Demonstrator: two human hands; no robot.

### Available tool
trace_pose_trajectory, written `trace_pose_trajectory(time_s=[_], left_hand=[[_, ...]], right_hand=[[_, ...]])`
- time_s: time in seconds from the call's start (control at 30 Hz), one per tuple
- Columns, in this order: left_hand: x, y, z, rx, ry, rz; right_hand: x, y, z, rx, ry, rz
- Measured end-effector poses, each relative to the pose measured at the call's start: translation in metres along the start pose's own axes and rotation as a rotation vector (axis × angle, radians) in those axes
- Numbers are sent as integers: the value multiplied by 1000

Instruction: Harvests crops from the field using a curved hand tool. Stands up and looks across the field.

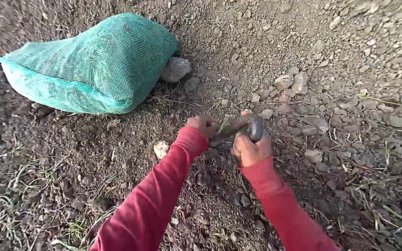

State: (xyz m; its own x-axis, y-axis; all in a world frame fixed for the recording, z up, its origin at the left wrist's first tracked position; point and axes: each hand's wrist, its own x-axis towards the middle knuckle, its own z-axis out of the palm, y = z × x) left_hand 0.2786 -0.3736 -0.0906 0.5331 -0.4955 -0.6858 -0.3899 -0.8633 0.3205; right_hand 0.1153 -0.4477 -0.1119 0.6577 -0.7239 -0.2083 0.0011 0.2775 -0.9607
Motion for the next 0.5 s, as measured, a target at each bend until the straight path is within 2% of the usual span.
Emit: trace_pose_trajectory(time_s=[0.07, 0.13, 0.2, 0.27, 0.37, 0.4, 0.5], left_hand=[[21, 25, 20, 233, -104, 19], [25, 30, 59, 383, -114, -15], [20, 27, 76, 417, -155, 8], [6, 13, 86, 341, -181, 24], [-21, -10, 84, 85, -156, -56], [-23, -17, 79, 33, -176, -65], [-6, -49, 65, -11, -210, -8]], right_hand=[[-18, -5, 0, -1, 11, 65], [-39, -44, -18, 7, -43, 2], [-53, -69, -46, -15, -144, -104], [-52, -52, -57, -129, -177, -118], [-54, -23, -35, -365, -171, -3], [-55, -31, -32, -350, -183, 10], [-44, -78, -39, -54, -233, -193]])
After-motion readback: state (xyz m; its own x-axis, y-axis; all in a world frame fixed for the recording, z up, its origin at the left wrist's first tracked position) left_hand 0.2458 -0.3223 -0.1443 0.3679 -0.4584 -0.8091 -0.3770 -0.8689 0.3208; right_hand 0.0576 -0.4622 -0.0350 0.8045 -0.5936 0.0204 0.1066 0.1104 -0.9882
